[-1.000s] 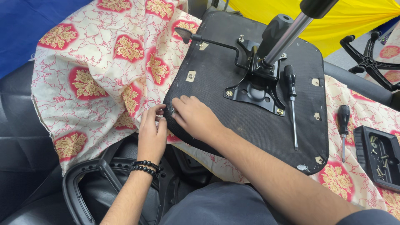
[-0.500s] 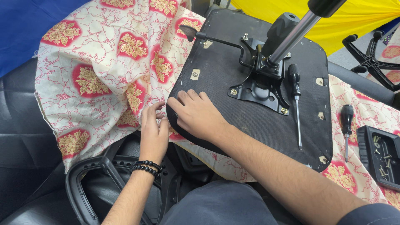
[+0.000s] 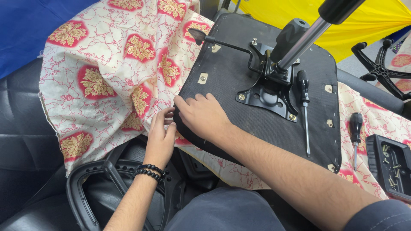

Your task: The person uses a screwdriver to tighten screws into the underside of an office chair seat, securing the seat to its mounting bracket. They work on multiple screw locations around the seat perimeter, picking screws from a tray and using the tool to fasten them.

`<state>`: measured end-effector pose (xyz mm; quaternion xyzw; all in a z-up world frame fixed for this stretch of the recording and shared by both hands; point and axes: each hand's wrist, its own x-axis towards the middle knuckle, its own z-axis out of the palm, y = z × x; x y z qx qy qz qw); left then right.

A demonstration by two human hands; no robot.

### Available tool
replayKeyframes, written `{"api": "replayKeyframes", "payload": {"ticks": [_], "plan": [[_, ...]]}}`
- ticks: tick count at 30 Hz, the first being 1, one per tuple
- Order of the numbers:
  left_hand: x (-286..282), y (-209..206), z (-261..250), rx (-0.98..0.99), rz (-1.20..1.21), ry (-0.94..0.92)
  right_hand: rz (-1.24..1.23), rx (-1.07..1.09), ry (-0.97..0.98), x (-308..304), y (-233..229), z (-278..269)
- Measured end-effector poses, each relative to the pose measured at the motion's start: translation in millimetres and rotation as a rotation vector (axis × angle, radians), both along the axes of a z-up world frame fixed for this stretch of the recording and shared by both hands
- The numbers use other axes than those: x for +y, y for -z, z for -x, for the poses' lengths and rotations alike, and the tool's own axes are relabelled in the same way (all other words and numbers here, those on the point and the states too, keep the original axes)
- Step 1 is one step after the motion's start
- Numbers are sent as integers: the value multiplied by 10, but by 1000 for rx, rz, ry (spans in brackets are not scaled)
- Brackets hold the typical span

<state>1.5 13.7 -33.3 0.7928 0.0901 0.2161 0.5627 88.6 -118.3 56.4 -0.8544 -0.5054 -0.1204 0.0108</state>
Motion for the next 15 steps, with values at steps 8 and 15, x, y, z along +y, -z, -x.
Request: {"api": "replayKeyframes", "payload": {"ticks": [8, 15], "plan": [[55, -17, -56, 28, 16, 0, -98, -145, -114, -56, 3, 37], [45, -12, -46, 30, -11, -6, -65, -137, -126, -36, -8, 43]]}}
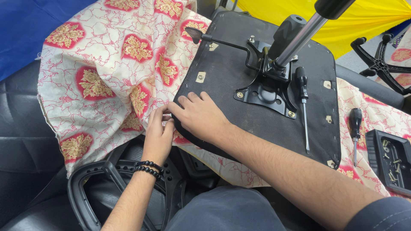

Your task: The person uses a screwdriver to tighten screws into the underside of an office chair seat, securing the seat to its mounting bracket. They work on multiple screw locations around the seat perimeter, picking screws from a tray and using the tool to fasten them.

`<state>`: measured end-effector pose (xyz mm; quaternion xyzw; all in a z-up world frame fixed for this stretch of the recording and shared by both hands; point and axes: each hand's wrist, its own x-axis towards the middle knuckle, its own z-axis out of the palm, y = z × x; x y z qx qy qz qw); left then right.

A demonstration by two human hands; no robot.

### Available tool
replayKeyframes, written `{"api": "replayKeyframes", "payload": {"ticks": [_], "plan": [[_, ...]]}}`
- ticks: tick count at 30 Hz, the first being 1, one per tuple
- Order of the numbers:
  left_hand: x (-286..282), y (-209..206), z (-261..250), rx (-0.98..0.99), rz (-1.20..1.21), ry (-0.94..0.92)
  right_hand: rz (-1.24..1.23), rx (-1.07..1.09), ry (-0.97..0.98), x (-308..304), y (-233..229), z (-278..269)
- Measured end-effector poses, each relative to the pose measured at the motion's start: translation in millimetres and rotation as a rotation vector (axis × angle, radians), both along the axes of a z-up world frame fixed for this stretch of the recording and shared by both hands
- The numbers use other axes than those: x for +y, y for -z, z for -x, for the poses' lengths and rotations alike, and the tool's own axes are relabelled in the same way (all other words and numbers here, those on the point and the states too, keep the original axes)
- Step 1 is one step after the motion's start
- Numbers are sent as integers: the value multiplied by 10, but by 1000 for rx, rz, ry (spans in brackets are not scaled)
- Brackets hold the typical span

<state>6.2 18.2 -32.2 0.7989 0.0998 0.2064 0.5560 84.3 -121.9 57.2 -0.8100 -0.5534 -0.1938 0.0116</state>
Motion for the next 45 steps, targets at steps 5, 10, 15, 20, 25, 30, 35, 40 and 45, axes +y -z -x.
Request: {"api": "replayKeyframes", "payload": {"ticks": [5, 10, 15, 20, 25, 30, 35, 40, 45], "plan": [[4, 16, 27, -15, -5, 6, -37, 39, 14, -17, -28, 7], [5, -1, 39, -19, -33, 4, 38, 85, 87, 0, -13, 18], [1, -38, 60, -4, 4, 3, -113, 51, 11, -62, 44, 60], [-18, -52, 80, 8, -6, 8, -61, 63, 82, -49, 95, 53], [-48, -88, 90, -3, 26, 12, -79, 72, 40, -141, 74, 35], [-102, -123, 124, -59, -8, -22, -53, 71, 56, -85, 107, 9], [-149, -209, 232, 50, 122, -6, -69, 21, 16, -78, 125, 22], [-189, -236, 239, -47, 130, -19, -64, 102, 68, -9, 124, -38], [-213, -218, 234, -45, 112, -35, -52, 52, -16, -37, 130, -60]]}}
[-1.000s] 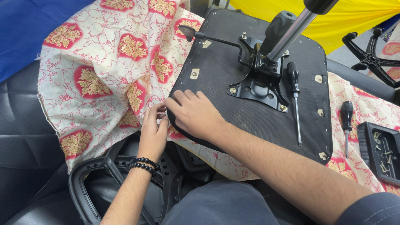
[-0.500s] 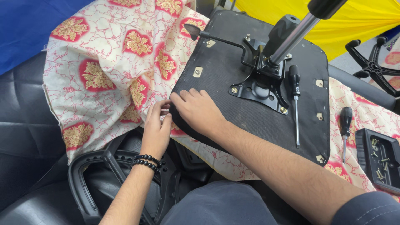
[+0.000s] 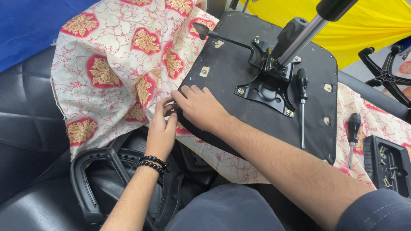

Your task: The person uses a screwdriver to tighten screws into the underside of an office chair seat, securing the seat to its mounting bracket. They work on multiple screw locations around the seat perimeter, picking screws from a tray and using the tool to fasten them.

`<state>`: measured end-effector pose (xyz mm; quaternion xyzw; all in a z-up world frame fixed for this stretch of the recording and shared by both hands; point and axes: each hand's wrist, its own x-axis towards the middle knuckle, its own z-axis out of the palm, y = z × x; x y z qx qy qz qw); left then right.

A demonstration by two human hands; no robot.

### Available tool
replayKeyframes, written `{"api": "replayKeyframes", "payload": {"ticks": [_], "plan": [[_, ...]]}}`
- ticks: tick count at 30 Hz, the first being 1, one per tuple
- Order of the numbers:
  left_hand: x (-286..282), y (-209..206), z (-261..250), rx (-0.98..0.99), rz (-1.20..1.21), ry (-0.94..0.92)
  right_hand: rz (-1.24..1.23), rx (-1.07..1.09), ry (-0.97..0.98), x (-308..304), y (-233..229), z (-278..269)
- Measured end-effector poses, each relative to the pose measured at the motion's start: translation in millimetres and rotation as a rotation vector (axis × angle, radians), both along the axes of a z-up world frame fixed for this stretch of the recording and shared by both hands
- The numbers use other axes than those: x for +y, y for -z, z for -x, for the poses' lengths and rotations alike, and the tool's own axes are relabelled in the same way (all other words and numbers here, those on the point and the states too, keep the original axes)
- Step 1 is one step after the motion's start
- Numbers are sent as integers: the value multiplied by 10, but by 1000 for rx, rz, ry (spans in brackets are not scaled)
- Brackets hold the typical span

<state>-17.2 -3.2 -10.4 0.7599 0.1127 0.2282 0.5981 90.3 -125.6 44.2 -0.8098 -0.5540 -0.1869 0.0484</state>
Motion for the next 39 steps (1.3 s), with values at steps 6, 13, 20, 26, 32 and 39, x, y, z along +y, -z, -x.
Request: {"api": "replayKeyframes", "payload": {"ticks": [6, 13, 20, 26, 32, 39], "plan": [[-38, -11, -42, -2, 31, 5, -44, 50, 101, -59, -18, 11], [-78, 6, -81, -28, 82, 10, -20, 22, 24, -61, -9, 59], [-102, 55, -121, -34, 86, 21, -143, 209, 68, -97, 48, -11], [-139, 104, -141, -21, 107, -32, -142, 191, -18, -131, 95, -18], [-151, 153, -163, -43, 120, -42, -111, 74, 14, -28, 83, -43], [-106, 133, -142, -44, 145, -35, 14, 135, 113, 20, 23, -51]]}}
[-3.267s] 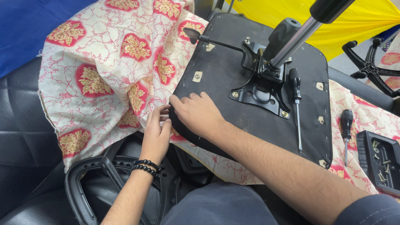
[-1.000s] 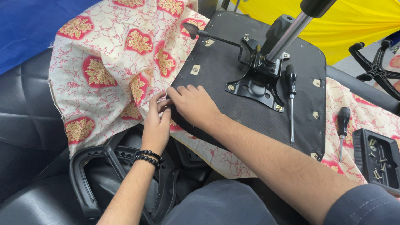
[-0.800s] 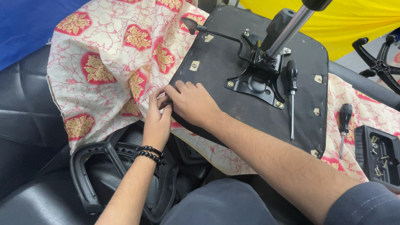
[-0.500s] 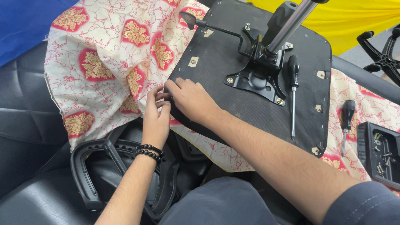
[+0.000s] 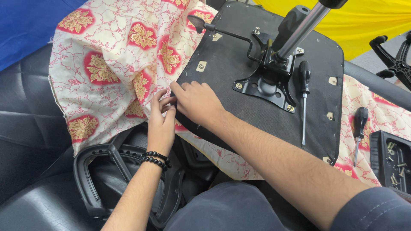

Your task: The person uses a screwdriver to tighten screws into the underside of an office chair seat, securing the seat to its mounting bracket. They work on multiple screw locations around the seat perimeter, picking screws from a tray and using the tool to fasten them.

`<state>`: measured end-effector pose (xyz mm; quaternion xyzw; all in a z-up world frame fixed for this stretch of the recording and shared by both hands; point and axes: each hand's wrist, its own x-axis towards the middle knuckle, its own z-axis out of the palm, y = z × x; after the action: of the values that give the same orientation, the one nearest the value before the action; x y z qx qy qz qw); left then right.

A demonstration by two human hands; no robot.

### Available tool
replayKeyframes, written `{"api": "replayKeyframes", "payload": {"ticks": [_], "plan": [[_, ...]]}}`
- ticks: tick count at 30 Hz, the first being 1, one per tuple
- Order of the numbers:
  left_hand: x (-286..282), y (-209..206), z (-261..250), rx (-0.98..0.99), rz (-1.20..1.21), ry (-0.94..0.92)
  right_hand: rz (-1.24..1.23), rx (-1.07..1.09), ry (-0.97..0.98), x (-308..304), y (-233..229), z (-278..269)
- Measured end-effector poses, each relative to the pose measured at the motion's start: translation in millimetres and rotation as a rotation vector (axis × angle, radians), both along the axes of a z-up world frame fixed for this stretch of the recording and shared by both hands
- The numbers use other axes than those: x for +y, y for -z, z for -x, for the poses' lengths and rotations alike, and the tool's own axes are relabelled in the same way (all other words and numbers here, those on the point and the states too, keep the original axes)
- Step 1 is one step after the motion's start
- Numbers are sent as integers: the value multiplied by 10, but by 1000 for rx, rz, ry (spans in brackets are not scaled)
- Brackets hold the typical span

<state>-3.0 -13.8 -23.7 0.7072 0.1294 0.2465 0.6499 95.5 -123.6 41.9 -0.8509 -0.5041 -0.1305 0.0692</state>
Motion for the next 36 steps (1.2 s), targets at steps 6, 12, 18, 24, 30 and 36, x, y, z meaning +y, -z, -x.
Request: {"api": "replayKeyframes", "payload": {"ticks": [6, 12, 18, 24, 30, 36], "plan": [[-2, -8, 2, -9, 30, -25, -118, -77, -149, -30, -1, 7], [3, 2, 12, -12, -16, -38, 24, 116, 30, -83, 51, -69], [-11, 23, 27, 44, -7, -55, -21, 68, -140, -118, -27, -120], [16, 45, 17, 30, -8, -38, 132, 35, 27, -52, -75, -79], [55, 52, -26, 54, -15, -19, 173, 24, -19, 22, -176, -85], [69, 65, -34, 61, -23, -18, 185, -11, -120, 99, -227, -128]]}}
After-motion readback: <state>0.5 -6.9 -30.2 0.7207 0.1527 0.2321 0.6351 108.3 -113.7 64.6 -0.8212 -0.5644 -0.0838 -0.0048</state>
